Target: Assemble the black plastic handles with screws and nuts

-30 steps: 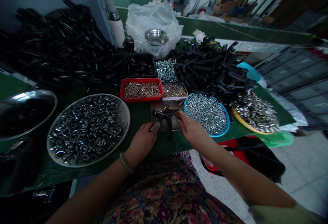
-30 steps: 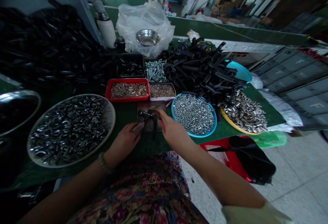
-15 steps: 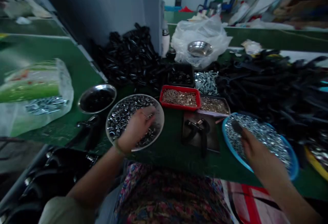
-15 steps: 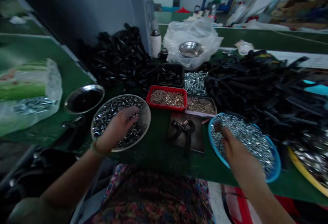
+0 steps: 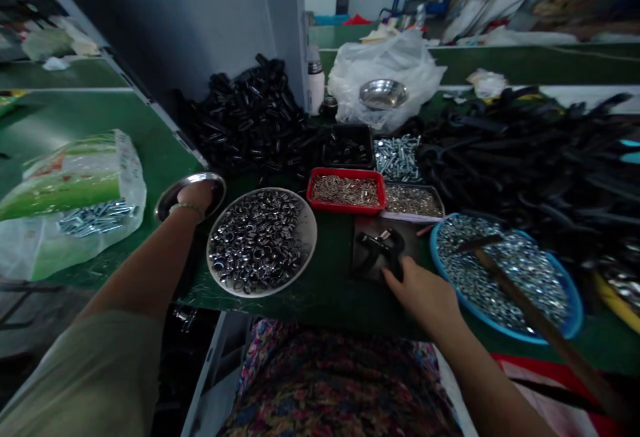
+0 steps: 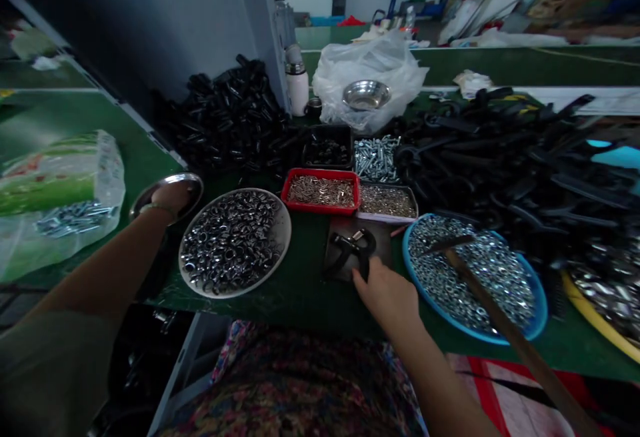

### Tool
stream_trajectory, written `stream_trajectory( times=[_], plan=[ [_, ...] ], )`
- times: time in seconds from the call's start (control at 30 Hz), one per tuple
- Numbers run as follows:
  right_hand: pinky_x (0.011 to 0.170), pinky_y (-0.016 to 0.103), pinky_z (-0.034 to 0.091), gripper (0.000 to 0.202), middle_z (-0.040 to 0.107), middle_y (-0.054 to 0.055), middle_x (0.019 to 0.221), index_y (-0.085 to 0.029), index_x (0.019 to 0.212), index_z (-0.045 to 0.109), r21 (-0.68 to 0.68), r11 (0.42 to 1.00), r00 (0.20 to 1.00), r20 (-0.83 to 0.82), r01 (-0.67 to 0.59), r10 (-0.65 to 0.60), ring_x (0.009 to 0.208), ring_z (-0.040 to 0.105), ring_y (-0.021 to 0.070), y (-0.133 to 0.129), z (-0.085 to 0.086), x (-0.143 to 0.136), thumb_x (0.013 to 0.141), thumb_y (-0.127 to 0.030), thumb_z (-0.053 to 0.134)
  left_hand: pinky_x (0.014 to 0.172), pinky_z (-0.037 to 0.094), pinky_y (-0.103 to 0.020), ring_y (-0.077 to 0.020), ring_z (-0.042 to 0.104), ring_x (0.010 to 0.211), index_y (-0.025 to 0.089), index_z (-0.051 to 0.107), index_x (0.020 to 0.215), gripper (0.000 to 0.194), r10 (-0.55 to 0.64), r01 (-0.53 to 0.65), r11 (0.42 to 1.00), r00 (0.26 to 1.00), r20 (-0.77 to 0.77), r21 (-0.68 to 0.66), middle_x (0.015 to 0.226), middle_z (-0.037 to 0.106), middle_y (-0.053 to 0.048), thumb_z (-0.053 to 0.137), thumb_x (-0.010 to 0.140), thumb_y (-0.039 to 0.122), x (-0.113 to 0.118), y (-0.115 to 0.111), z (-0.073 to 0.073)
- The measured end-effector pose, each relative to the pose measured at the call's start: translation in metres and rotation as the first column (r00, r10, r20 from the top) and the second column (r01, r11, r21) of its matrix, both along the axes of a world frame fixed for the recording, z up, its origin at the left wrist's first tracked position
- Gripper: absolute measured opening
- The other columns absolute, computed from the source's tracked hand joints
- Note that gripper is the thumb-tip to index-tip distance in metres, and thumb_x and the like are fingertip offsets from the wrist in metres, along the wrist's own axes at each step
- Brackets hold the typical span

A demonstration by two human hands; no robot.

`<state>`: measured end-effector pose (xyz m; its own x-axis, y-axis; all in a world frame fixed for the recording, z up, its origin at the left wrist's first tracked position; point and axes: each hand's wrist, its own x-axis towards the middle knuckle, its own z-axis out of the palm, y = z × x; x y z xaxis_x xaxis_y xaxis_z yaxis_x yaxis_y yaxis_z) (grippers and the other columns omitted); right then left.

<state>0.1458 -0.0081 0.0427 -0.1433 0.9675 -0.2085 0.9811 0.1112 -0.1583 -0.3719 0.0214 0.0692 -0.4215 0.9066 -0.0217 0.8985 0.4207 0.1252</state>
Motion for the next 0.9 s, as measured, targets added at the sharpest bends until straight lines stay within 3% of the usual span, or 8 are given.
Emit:
stream_trajectory(
  times=[0.1,0.23,0.33,0.4,0.5,0.63,0.8,0.9],
  plan=[
    [0.047,0.025,0.038,0.022,0.057,-0.001,0.059,-0.022,0.081,0.041,-0.125,0.977,0.864,-0.458,0.171,-0.209,0.048,0.057,0.0162,0.007,-0.004,0.008,0.079,-0.038,0.055,0.085,0.042,-0.067,-0.0488,0.056,0.11,0.012,0.068,0.083,0.03,0.109,-0.109,0.994,0.994,-0.006,0.024,0.099,0.069,-0.024,0.057,0.079,0.04,0.0,0.006,0.01],
    [0.033,0.015,0.015,0.038,0.038,-0.015,0.044,-0.025,0.089,0.035,-0.524,0.852,0.117,-0.847,-0.02,-0.518,0.029,0.022,0.0048,-0.002,-0.003,0.023,0.073,-0.043,0.065,0.093,0.044,-0.058,-0.0381,0.06,0.107,0.024,0.067,0.092,0.024,-0.038,-0.111,0.938,0.908,0.418,0.328,0.098,0.071,-0.007,0.067,0.072,0.038,0.074,0.003,0.026],
    [0.031,0.014,0.012,0.035,0.036,-0.015,0.043,-0.024,0.088,0.04,-0.56,0.791,-0.214,-0.764,-0.248,-0.608,0.029,0.015,0.0025,-0.015,-0.003,0.018,0.08,-0.051,0.062,0.085,0.053,-0.038,-0.0193,0.066,0.086,0.021,0.067,0.095,0.028,-0.324,-0.233,0.883,0.326,0.888,0.408,0.098,0.069,-0.002,0.073,0.071,0.035,0.187,-0.018,0.027],
    [0.03,0.013,0.014,0.035,0.035,-0.013,0.041,-0.022,0.08,0.043,-0.557,0.758,-0.301,-0.699,-0.34,-0.648,0.027,0.014,0.0017,-0.02,-0.004,0.013,0.083,-0.054,0.058,0.068,0.054,-0.025,-0.0115,0.064,0.072,0.018,0.068,0.087,0.027,-0.282,-0.142,0.951,-0.031,0.959,0.275,0.094,0.068,-0.002,0.079,0.064,0.026,0.258,-0.031,0.021],
    [0.028,0.013,0.014,0.042,0.033,-0.012,0.039,-0.019,0.066,0.043,-0.553,0.706,-0.351,-0.618,-0.442,-0.703,0.026,0.014,0.0006,-0.023,-0.008,0.011,0.083,-0.054,0.06,0.052,0.047,-0.016,-0.0046,0.057,0.058,0.017,0.068,0.083,0.025,-0.156,-0.072,0.988,-0.392,0.907,0.138,0.088,0.066,0.0,0.081,0.063,0.023,0.323,-0.041,0.012],
    [0.026,0.013,0.012,0.057,0.026,-0.012,0.036,-0.018,0.05,0.033,-0.547,0.665,-0.335,-0.586,-0.509,-0.738,0.025,0.011,-0.0007,-0.023,-0.012,0.019,0.079,-0.057,0.063,0.048,0.042,-0.012,-0.0013,0.052,0.055,0.018,0.068,0.081,0.02,-0.068,0.0,0.996,-0.631,0.773,0.087,0.085,0.062,0.002,0.081,0.065,0.02,0.34,-0.043,0.004],
    [0.027,0.014,0.013,0.055,0.025,-0.012,0.037,-0.019,0.053,0.036,-0.577,0.728,-0.232,-0.702,-0.37,-0.674,0.025,0.013,0.0008,-0.023,-0.003,0.025,0.08,-0.062,0.056,0.051,0.042,-0.012,-0.0021,0.053,0.061,0.025,0.065,0.101,0.033,0.004,0.067,0.996,-0.643,0.766,0.052,0.095,0.061,0.002,0.078,0.071,0.021,0.339,-0.041,-0.009],
    [0.031,0.016,0.026,0.036,0.044,-0.009,0.045,-0.019,0.077,0.056,-0.408,0.909,0.07,-0.913,-0.087,-0.403,0.029,0.031,0.0051,-0.022,0.024,0.029,0.083,-0.055,0.056,0.052,0.043,-0.013,-0.0029,0.053,0.062,0.026,0.061,0.106,0.04,-0.02,0.023,0.999,-0.42,0.907,0.033,0.096,0.06,0.002,0.077,0.07,0.021,0.336,-0.038,-0.015]
  ],
)
